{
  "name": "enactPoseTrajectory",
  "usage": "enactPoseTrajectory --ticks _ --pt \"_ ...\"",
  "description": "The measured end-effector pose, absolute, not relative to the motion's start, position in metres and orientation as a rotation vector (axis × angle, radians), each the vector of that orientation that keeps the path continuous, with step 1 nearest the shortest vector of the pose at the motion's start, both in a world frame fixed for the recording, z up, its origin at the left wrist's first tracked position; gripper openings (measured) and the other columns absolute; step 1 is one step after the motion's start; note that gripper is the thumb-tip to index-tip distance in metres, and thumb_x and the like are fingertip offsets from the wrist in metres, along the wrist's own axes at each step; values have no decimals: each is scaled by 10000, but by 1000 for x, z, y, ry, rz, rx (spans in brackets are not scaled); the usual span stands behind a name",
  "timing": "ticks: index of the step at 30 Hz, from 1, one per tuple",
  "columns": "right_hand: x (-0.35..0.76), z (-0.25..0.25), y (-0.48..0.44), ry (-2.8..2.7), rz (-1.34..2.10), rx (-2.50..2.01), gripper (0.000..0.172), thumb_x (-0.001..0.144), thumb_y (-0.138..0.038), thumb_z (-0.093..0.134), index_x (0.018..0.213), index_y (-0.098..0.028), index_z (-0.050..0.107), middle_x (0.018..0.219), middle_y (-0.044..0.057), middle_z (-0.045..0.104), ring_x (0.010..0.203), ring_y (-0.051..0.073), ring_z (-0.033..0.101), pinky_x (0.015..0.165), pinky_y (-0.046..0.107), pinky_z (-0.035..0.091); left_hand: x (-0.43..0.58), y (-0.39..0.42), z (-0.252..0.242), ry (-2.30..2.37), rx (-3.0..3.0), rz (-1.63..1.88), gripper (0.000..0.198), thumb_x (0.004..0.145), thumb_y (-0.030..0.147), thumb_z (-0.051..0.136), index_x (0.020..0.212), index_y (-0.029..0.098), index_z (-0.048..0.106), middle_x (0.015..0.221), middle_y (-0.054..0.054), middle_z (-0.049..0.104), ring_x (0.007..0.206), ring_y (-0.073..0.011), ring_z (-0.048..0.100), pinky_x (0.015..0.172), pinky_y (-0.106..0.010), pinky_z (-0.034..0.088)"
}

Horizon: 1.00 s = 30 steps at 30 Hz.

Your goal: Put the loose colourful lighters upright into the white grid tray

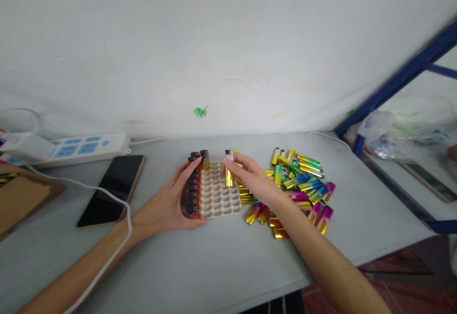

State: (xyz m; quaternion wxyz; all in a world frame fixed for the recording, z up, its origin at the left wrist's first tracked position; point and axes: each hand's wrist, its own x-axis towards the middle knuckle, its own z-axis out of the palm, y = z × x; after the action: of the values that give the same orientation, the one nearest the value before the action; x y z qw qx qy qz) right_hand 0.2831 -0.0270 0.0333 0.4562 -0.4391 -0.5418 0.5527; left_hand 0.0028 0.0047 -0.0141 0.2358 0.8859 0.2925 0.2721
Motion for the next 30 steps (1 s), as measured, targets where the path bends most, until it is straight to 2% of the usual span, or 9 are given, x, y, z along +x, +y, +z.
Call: enactPoseTrajectory --ticks 3,6,11,15,18,24,30 --pt "278 30 -29 -1298 1484 -972 473 1039 -732 706 1062 -270 609 969 14 720 798 191 656 769 367 577 2 3 -13 806 2422 734 1521 710 474 1034 1864 391 46 1841 -179 351 1648 -560 464 1307 -724 519" --pt "272 27 -30 -1365 1444 -934 464 1066 -726 668 1074 -276 556 885 -24 653 717 162 595 725 343 545 3 2 -13 805 2430 722 1524 713 431 1031 1863 395 31 1840 -185 350 1654 -569 448 1313 -743 501" --pt "265 22 -30 -1374 1366 -1065 575 1049 -811 607 889 -284 441 756 -65 426 634 139 397 563 290 378 3 3 -16 795 2442 746 1560 691 410 1036 1860 410 3 1851 -179 331 1664 -569 431 1316 -746 499" --pt "262 23 -33 -1406 1192 -1232 682 1023 -870 576 742 -263 443 682 -49 395 634 139 356 551 297 285 2 3 -18 803 2441 745 1564 685 423 1040 1859 419 6 1856 -179 321 1664 -572 433 1306 -752 511" --pt "260 22 -35 -1362 1142 -1329 703 1005 -842 603 660 -261 410 620 -60 351 600 127 319 549 304 240 2 3 -17 805 2442 727 1566 695 437 1040 1857 425 -10 1850 -186 318 1670 -570 427 1308 -765 501" --pt "258 15 -33 -1306 1059 -1391 616 999 -727 600 632 -275 402 601 -60 352 588 133 323 558 299 233 2 4 -18 808 2460 745 1595 670 467 1055 1858 439 -10 1840 -170 346 1660 -555 452 1309 -745 515" --pt "259 11 -31 -1305 1024 -1371 619 1031 -761 575 683 -278 406 626 -63 369 612 147 341 563 293 267 2 3 -16 811 2454 743 1556 696 469 1036 1854 441 -2 1857 -156 321 1666 -551 444 1317 -720 516"
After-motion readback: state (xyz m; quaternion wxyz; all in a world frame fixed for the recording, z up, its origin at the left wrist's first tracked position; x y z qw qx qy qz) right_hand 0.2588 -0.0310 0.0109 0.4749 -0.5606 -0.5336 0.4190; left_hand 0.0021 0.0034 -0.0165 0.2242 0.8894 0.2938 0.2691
